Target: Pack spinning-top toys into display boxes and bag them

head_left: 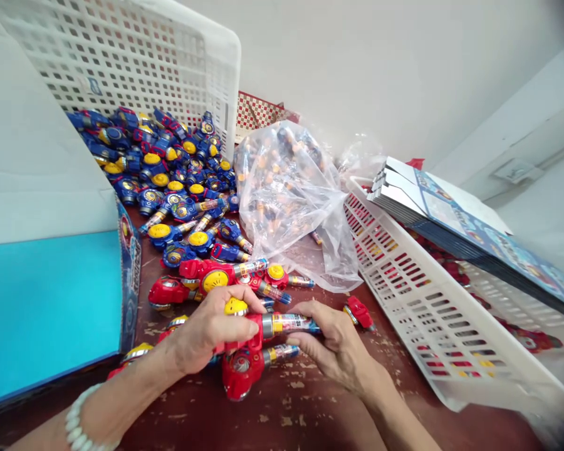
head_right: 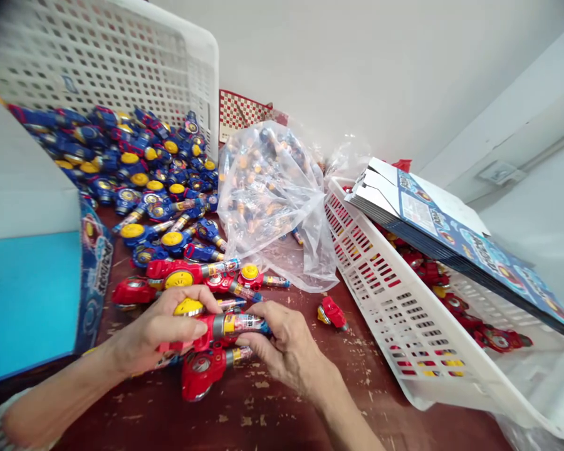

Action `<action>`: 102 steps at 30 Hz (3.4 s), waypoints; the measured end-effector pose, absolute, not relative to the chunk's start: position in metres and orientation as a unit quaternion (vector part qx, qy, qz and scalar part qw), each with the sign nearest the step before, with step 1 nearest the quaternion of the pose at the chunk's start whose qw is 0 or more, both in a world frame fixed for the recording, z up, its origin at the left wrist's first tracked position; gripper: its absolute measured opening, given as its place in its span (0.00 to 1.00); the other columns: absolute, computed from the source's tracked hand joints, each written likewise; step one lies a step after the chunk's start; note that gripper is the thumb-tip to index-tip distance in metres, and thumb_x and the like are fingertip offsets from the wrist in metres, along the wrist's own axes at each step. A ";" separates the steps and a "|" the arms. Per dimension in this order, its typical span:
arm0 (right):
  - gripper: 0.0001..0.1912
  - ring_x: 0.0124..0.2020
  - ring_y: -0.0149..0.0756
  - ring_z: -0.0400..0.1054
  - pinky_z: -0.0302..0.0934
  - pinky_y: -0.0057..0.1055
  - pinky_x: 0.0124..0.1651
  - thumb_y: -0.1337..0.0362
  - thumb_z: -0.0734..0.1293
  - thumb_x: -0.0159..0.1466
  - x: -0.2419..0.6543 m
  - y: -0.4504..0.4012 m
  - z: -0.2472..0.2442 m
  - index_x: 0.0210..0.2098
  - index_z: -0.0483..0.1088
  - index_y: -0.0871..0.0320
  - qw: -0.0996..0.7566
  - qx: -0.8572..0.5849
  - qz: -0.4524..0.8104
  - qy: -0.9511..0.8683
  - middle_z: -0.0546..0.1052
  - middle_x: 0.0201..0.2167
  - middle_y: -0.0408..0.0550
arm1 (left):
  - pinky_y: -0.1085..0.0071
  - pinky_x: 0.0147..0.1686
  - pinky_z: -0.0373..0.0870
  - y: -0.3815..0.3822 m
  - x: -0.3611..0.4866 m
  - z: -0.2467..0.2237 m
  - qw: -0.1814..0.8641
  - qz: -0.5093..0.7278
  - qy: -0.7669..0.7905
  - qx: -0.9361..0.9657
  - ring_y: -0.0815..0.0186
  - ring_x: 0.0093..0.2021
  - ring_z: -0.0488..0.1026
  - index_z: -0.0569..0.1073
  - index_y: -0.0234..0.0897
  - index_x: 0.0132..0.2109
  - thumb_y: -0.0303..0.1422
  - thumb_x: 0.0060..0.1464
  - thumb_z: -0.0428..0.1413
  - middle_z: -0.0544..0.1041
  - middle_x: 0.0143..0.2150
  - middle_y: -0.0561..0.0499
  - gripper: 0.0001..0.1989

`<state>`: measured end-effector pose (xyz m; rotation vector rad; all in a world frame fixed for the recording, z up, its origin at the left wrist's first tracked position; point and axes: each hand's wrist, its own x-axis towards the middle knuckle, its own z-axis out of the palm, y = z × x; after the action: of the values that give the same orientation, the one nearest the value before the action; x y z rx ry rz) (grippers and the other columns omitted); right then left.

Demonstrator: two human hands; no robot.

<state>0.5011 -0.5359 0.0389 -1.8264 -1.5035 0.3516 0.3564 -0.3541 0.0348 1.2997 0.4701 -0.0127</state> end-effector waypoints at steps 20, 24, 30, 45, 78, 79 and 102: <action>0.19 0.18 0.23 0.51 0.47 0.22 0.20 0.48 0.63 0.65 0.502 -0.550 0.025 0.44 0.65 0.58 0.467 -0.650 0.492 -0.343 0.62 0.22 0.36 | 0.74 0.29 0.64 -0.363 0.356 0.036 0.547 0.052 0.129 0.825 0.68 0.28 0.68 0.74 0.36 0.36 0.33 0.44 0.55 0.74 0.31 0.53 0.10; 0.17 0.31 0.30 0.63 0.59 0.26 0.34 0.53 0.62 0.66 0.512 -0.551 0.021 0.51 0.66 0.54 0.466 -0.721 0.298 -0.418 0.71 0.34 0.43 | 0.74 0.29 0.65 -0.361 0.361 0.033 0.496 0.110 0.128 0.852 0.69 0.27 0.69 0.73 0.37 0.37 0.31 0.47 0.54 0.73 0.29 0.55 0.08; 0.27 0.53 0.55 0.60 0.55 0.54 0.54 0.55 0.66 0.59 0.566 -0.580 -0.020 0.55 0.64 0.62 0.262 -0.903 -0.108 -0.322 0.68 0.52 0.63 | 0.61 0.43 0.67 -0.359 0.382 0.014 0.237 0.249 0.028 0.939 0.59 0.43 0.69 0.74 0.37 0.44 0.26 0.53 0.53 0.73 0.41 0.46 0.11; 0.29 0.51 0.40 0.66 0.62 0.38 0.54 0.51 0.65 0.63 0.500 -0.547 0.044 0.61 0.58 0.53 0.554 -0.705 0.263 -0.356 0.69 0.54 0.51 | 0.56 0.58 0.61 -0.406 0.395 0.008 0.521 0.174 0.032 0.835 0.50 0.62 0.60 0.54 0.43 0.66 0.35 0.48 0.63 0.61 0.64 0.42 0.41; 0.19 0.24 0.30 0.65 0.61 0.27 0.28 0.48 0.65 0.63 0.492 -0.510 0.017 0.40 0.57 0.54 0.656 -0.649 0.317 -0.219 0.71 0.24 0.40 | 0.68 0.29 0.75 -0.356 0.381 0.036 0.858 0.185 0.275 0.392 0.66 0.31 0.74 0.65 0.40 0.46 0.34 0.46 0.65 0.74 0.35 0.54 0.22; 0.17 0.26 0.30 0.66 0.62 0.27 0.30 0.49 0.64 0.64 0.485 -0.513 0.016 0.41 0.58 0.54 0.644 -0.658 0.313 -0.233 0.71 0.28 0.41 | 0.68 0.30 0.76 -0.358 0.381 0.036 0.858 0.189 0.275 0.390 0.66 0.31 0.74 0.65 0.39 0.45 0.35 0.46 0.64 0.74 0.36 0.54 0.21; 0.21 0.16 0.22 0.38 0.42 0.19 0.16 0.45 0.66 0.58 0.443 -0.527 0.007 0.38 0.63 0.56 0.544 -0.507 0.648 -0.166 0.54 0.19 0.34 | 0.70 0.38 0.67 -0.368 0.323 0.036 0.511 0.284 0.112 0.803 0.65 0.36 0.70 0.67 0.39 0.37 0.25 0.49 0.55 0.71 0.35 0.51 0.07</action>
<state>0.4429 -0.5273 0.0074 -1.2019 -0.3943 1.5363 0.3233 -0.3682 0.0357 1.9335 0.2699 0.6832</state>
